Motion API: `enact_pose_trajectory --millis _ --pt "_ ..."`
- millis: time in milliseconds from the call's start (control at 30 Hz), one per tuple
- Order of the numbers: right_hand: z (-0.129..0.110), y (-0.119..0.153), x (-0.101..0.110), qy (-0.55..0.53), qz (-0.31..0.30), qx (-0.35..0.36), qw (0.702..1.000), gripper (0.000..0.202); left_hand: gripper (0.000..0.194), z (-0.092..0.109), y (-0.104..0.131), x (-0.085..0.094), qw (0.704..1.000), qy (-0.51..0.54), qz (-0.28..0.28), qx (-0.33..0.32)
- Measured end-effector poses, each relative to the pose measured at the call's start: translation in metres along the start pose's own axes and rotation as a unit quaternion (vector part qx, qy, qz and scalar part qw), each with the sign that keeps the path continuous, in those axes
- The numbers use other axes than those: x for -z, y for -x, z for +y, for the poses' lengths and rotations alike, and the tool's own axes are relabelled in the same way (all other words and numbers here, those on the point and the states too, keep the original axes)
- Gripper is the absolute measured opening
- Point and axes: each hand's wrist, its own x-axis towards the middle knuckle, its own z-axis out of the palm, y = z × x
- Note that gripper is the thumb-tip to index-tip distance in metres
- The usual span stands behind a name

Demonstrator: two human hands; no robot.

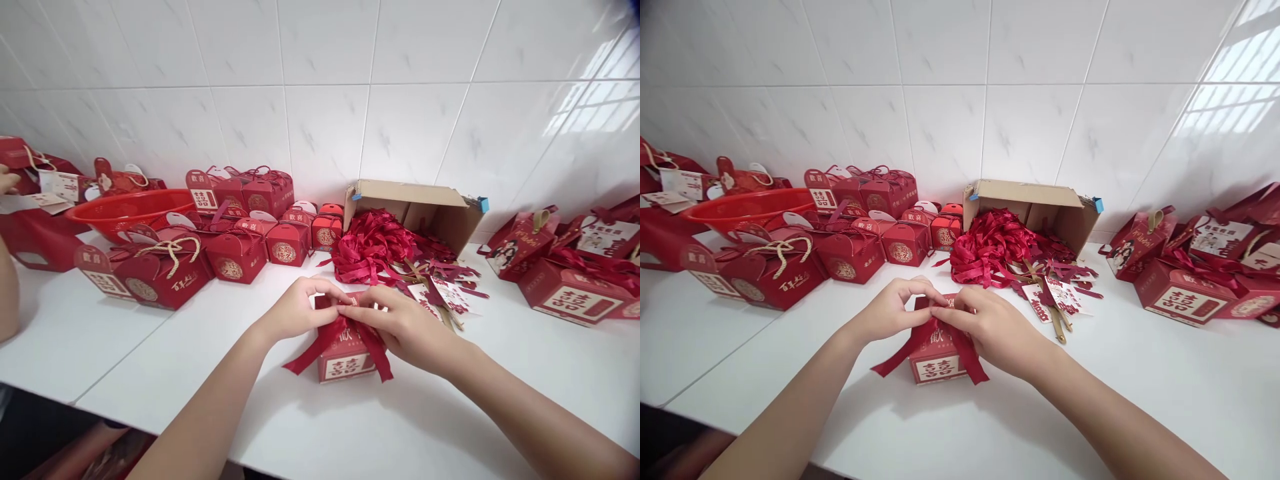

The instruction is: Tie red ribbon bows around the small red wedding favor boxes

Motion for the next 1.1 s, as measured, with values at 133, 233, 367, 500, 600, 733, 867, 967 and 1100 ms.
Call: enact_pose_trajectory --millis 133,233,367,500,600,733,867,967,1100 --pt "0.003 0.002 0.0 -0.006 -0.021 0.015 1.0 0.044 0.013 -0.001 0.001 0.004 1.0 0.003 -0.022 0.004" --pt "0.001 0.001 0.001 -0.003 -0.038 0.016 0.999 0.036 0.01 -0.002 0.0 0.006 1.0 0.006 -0.026 0.015" --pt "-0.002 0.0 0.004 -0.003 -0.051 0.017 0.999 0.033 0.012 -0.003 -0.002 0.005 0.999 0.019 -0.019 0.029" --pt "-0.002 -0.002 0.006 -0.027 -0.044 0.015 0.999 0.027 0.012 -0.005 -0.003 0.006 0.999 0.011 0.005 0.035" --pt "0.0 -0.002 0.005 -0.031 -0.034 0.03 0.998 0.028 0.013 -0.006 -0.002 0.007 1.0 -0.01 -0.015 0.021" --pt "0.004 0.0 0.003 -0.034 -0.016 0.034 0.999 0.027 0.014 -0.01 0.001 0.009 0.997 -0.048 -0.058 0.004" --pt "0.008 0.001 0.001 -0.028 -0.007 0.042 0.999 0.027 0.006 -0.012 0.002 0.008 0.995 -0.014 -0.096 0.028" --pt "0.009 0.001 0.001 -0.038 -0.005 0.045 0.998 0.027 0.01 -0.009 0.002 0.008 0.994 0.0 -0.103 0.031" --pt "0.007 0.0 0.001 -0.058 -0.012 0.033 0.998 0.024 0.021 -0.001 0.003 0.009 0.993 0.009 -0.118 0.004"
